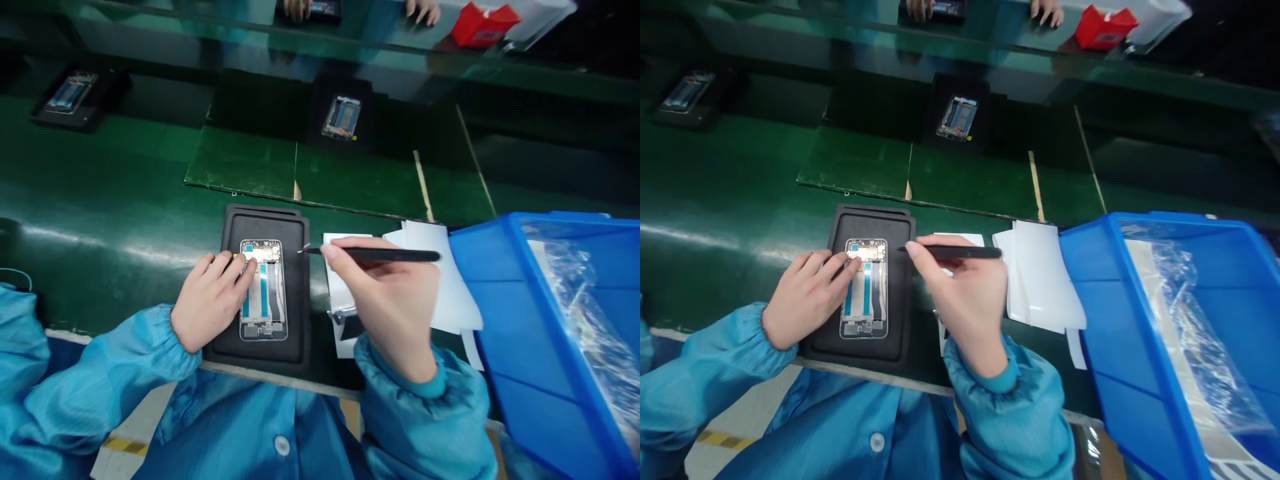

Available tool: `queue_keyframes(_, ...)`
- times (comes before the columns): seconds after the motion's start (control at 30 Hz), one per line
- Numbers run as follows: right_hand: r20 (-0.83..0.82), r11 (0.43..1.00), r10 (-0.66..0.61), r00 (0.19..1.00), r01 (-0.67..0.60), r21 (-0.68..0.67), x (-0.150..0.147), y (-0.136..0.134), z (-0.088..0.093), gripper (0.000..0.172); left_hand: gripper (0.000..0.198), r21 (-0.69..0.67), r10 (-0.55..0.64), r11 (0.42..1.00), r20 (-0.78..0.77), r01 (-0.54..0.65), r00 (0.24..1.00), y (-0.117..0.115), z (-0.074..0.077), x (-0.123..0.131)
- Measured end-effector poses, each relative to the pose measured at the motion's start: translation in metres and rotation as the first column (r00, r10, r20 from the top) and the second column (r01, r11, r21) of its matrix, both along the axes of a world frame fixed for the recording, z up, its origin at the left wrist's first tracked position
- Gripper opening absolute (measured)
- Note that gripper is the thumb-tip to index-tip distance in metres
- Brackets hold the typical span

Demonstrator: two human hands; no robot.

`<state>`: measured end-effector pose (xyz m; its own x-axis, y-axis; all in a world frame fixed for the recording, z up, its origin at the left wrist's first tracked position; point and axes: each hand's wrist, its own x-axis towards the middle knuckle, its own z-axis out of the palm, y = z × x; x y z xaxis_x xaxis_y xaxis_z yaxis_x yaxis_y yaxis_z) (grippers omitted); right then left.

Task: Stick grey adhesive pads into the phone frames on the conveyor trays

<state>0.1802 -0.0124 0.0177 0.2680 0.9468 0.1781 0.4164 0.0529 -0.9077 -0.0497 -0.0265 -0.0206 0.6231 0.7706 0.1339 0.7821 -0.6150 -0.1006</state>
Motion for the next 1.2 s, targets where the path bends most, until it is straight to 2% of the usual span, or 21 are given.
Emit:
queue_keyframes(0.1, -0.001, 0.992, -0.109, 0.994, 0.109, 0.064, 0.030, -0.020, 0.003, 0.012, 0.026, -0.026, 0.067, 0.998, 0.106, -0.064, 0.992, 0.012, 0.009, -0.007)
queue_keyframes(0.2, -0.057, 0.960, -0.245, 0.968, 0.250, 0.123, 0.059, -0.040, -0.009, 0.014, 0.019, -0.013, 0.167, 0.985, 0.296, -0.171, 0.940, 0.023, 0.023, -0.005)
queue_keyframes(0.23, -0.108, 0.951, -0.265, 0.958, 0.278, 0.133, 0.068, -0.045, -0.015, 0.015, 0.019, -0.024, 0.164, 0.986, 0.337, -0.166, 0.927, 0.024, 0.028, 0.001)
queue_keyframes(0.3, -0.226, 0.951, -0.253, 0.941, 0.286, 0.123, 0.082, -0.054, -0.030, 0.017, 0.019, -0.086, 0.088, 0.995, 0.372, -0.060, 0.924, 0.025, 0.034, 0.020)
queue_keyframes(0.4, -0.315, 0.967, -0.205, 0.927, 0.241, 0.081, 0.099, -0.065, -0.053, 0.015, 0.020, -0.238, -0.069, 0.958, 0.343, 0.158, 0.937, 0.018, 0.036, 0.065)
queue_keyframes(0.47, -0.321, 0.973, -0.194, 0.927, 0.223, 0.056, 0.105, -0.072, -0.066, 0.013, 0.021, -0.343, -0.129, 0.913, 0.272, 0.222, 0.954, 0.010, 0.033, 0.096)
queue_keyframes(0.57, -0.314, 0.983, -0.165, 0.935, 0.183, 0.029, 0.107, -0.082, -0.077, 0.013, 0.034, -0.457, -0.150, 0.869, 0.120, 0.189, 0.981, 0.002, 0.025, 0.132)
queue_keyframes(0.63, -0.299, 0.990, -0.119, 0.947, 0.138, 0.042, 0.104, -0.086, -0.079, 0.012, 0.036, -0.490, -0.132, 0.861, 0.049, 0.139, 0.990, 0.001, 0.019, 0.144)
queue_keyframes(0.77, -0.243, 0.993, -0.022, 0.970, 0.050, 0.109, 0.095, -0.087, -0.076, 0.009, 0.014, -0.524, -0.043, 0.848, 0.079, 0.078, 0.996, 0.005, 0.008, 0.145)
queue_keyframes(0.87, -0.228, 0.989, -0.008, 0.974, 0.041, 0.139, 0.091, -0.086, -0.077, 0.008, 0.011, -0.542, 0.047, 0.840, 0.145, 0.040, 0.988, 0.006, 0.003, 0.142)
queue_keyframes(0.93, -0.229, 0.985, -0.019, 0.973, 0.058, 0.164, 0.092, -0.086, -0.078, 0.008, 0.012, -0.537, 0.072, 0.843, 0.172, 0.032, 0.982, 0.006, 0.001, 0.140)
queue_keyframes(1.03, -0.244, 0.973, -0.066, 0.968, 0.116, 0.197, 0.096, -0.087, -0.080, 0.010, 0.012, -0.466, 0.065, 0.884, 0.209, 0.041, 0.976, 0.009, 0.001, 0.138)
queue_keyframes(1.2, -0.296, 0.964, -0.186, 0.937, 0.232, 0.131, 0.108, -0.085, -0.083, 0.011, 0.016, -0.336, 0.128, 0.941, 0.258, -0.035, 0.958, 0.031, 0.011, 0.132)
